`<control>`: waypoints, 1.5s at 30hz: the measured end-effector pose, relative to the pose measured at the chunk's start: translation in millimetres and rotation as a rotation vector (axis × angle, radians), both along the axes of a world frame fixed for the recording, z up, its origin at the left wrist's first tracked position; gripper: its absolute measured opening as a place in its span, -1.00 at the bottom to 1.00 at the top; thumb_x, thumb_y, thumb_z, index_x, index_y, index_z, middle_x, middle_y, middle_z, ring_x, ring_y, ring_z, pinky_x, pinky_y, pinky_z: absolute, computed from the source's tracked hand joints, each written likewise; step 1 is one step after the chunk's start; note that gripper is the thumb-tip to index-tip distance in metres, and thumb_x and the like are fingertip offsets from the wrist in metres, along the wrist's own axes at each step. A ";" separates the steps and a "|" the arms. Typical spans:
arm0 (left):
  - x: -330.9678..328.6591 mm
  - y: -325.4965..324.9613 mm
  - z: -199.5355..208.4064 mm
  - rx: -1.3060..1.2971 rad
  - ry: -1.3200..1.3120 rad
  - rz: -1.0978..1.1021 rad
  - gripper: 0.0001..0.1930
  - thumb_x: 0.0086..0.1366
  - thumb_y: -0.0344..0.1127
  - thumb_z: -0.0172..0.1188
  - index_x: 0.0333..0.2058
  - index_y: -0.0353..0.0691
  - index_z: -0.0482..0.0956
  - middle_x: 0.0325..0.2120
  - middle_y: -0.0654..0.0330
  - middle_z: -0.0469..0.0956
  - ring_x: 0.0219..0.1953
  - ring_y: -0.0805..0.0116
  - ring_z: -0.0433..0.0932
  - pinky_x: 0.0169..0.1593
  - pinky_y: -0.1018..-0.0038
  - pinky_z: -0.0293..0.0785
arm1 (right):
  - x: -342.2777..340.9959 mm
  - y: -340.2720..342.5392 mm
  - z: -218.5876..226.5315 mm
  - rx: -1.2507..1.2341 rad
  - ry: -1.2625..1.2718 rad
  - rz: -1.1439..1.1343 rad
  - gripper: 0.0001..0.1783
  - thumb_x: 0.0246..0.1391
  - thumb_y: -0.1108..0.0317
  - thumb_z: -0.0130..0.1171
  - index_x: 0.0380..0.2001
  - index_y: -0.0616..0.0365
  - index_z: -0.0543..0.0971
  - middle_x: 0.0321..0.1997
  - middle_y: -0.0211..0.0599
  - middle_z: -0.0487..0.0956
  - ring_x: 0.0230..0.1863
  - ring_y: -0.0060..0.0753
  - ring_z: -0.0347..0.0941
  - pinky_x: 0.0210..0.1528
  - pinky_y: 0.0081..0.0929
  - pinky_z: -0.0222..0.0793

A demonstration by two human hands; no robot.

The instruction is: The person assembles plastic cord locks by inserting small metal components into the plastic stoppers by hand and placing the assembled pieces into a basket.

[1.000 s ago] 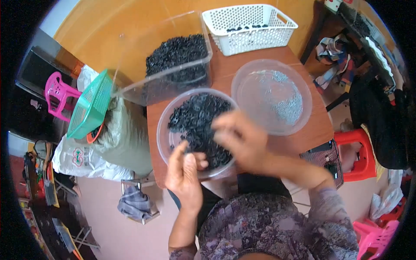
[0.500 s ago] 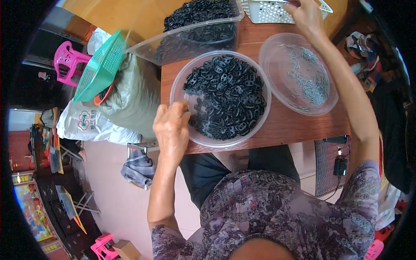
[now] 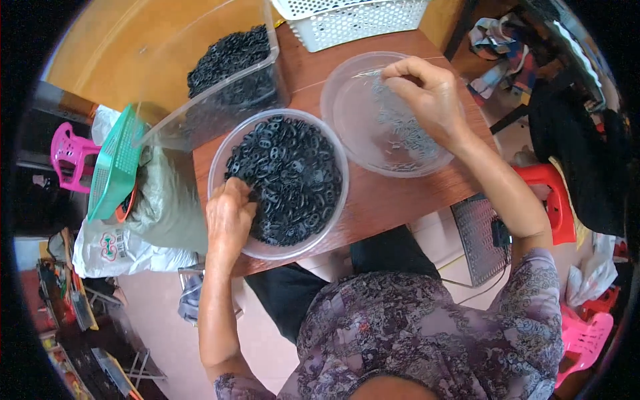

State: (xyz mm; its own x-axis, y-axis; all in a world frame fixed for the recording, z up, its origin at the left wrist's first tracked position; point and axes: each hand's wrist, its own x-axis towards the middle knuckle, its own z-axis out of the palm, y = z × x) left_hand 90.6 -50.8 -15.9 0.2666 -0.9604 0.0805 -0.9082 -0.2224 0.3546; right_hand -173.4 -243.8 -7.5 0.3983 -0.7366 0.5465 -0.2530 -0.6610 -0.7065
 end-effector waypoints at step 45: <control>-81.3 38.0 -8.4 -0.615 1.308 0.259 -0.79 0.11 -0.36 0.18 -0.35 -0.39 0.45 -0.55 0.12 0.49 -0.58 0.46 0.42 -0.43 0.58 0.41 | -13.7 -21.7 -40.0 -0.238 0.767 -0.228 -0.90 -0.18 0.46 0.08 -0.50 0.18 0.55 -0.46 -0.13 0.50 -0.31 -0.06 0.40 -0.26 -0.23 0.30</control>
